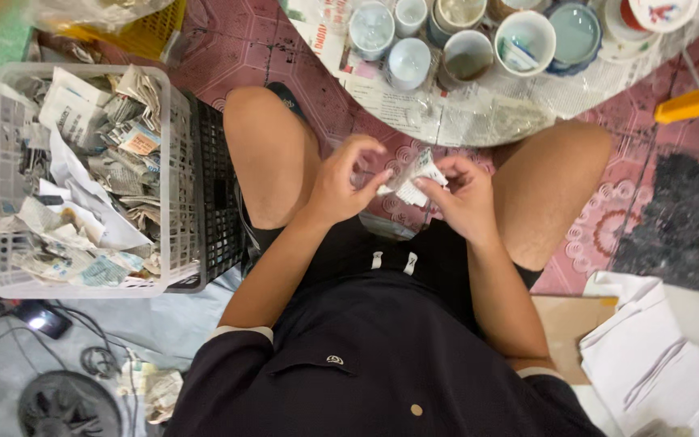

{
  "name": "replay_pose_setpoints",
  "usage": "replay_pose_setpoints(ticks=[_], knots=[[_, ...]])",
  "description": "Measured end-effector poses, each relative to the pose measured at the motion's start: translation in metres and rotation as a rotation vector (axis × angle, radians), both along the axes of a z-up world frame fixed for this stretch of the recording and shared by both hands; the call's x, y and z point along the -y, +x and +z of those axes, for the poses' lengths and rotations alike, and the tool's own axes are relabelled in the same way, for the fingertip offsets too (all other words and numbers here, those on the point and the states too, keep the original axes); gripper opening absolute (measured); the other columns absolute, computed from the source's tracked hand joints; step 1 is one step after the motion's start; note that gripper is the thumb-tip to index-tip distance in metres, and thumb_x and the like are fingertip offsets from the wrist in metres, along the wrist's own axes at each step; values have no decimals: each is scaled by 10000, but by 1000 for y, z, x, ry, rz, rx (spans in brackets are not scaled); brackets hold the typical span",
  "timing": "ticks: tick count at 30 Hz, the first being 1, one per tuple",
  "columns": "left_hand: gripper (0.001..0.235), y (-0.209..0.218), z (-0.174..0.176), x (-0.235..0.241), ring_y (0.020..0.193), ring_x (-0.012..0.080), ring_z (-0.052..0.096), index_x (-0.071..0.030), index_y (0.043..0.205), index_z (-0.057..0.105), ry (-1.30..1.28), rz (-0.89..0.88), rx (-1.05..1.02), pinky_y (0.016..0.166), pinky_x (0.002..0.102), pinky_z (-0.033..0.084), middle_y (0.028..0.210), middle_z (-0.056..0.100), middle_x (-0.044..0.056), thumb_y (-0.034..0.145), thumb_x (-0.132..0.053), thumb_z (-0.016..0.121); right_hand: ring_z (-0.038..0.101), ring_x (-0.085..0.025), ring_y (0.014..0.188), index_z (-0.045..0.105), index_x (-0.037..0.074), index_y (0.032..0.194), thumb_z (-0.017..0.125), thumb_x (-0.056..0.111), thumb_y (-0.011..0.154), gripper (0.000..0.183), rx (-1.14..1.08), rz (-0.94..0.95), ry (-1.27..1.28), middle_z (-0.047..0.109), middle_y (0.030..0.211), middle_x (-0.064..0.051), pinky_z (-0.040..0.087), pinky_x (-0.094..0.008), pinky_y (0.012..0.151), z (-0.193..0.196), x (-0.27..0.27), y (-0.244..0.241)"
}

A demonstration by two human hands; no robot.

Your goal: The person sits on the floor and wipes several ceramic cups and a small bowl with a cloth. They then pick up a piece of newspaper, fold it, and wrap a small cup before placing it on the table.

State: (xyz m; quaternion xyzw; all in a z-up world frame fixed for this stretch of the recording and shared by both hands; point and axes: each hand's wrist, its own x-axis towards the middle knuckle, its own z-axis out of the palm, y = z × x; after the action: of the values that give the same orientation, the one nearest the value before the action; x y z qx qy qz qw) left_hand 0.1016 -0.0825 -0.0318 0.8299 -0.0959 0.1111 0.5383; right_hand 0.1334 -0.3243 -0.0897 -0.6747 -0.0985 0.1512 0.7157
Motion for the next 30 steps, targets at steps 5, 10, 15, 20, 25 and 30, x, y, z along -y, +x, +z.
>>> replay_pose_setpoints(ticks=[5, 10, 15, 20, 25, 30], knots=[[714, -1, 7, -4, 1188, 274, 647, -104, 1382, 598, 111, -211, 316, 995, 409, 554, 1340, 621, 97, 765, -263, 921, 571, -42, 561, 608, 37, 1004, 803, 21, 882, 230, -103, -69, -4, 690, 785, -15, 420, -203, 468, 4, -1, 1], [844, 0, -6, 4, 1026, 275, 702, -61, 1440, 565, 148, -322, 253, 911, 397, 562, 1161, 705, 114, 740, -321, 959, 555, -29, 739, 580, 59, 1072, 852, 41, 887, 330, 58, 44, 54, 608, 839, 21, 449, -202, 653, -2, -9, 3], [817, -1, -24, 6, 882, 252, 730, -60, 1468, 565, 56, -328, 73, 809, 345, 579, 1042, 735, 132, 759, -217, 939, 644, -77, 936, 506, 79, 1196, 867, 89, 866, 489, 32, 145, 291, 668, 1019, -9, 524, -238, 828, -7, -13, 2], [826, -5, -22, 6, 1059, 251, 752, -59, 1555, 433, -94, -338, -13, 931, 335, 576, 1184, 720, 179, 845, -117, 851, 629, -130, 1158, 419, 97, 1371, 912, 146, 809, 749, 29, 233, 404, 594, 1287, -32, 551, -295, 981, 4, -15, -2], [860, -7, -16, 7, 1174, 241, 732, -50, 1624, 278, -208, -387, -139, 1025, 314, 542, 1299, 713, 169, 933, -76, 789, 592, -137, 1203, 373, 92, 1431, 787, 72, 928, 652, 131, 214, 269, 564, 1335, -48, 519, -294, 1005, 13, -22, -1], [705, -3, -19, 8, 1169, 319, 707, -100, 1621, 356, -66, -382, -57, 989, 344, 542, 1381, 648, 228, 999, -45, 684, 570, -128, 910, 419, 83, 1332, 644, 15, 1014, 395, -78, 83, 157, 621, 1220, -61, 462, -271, 734, 10, -23, -2]])
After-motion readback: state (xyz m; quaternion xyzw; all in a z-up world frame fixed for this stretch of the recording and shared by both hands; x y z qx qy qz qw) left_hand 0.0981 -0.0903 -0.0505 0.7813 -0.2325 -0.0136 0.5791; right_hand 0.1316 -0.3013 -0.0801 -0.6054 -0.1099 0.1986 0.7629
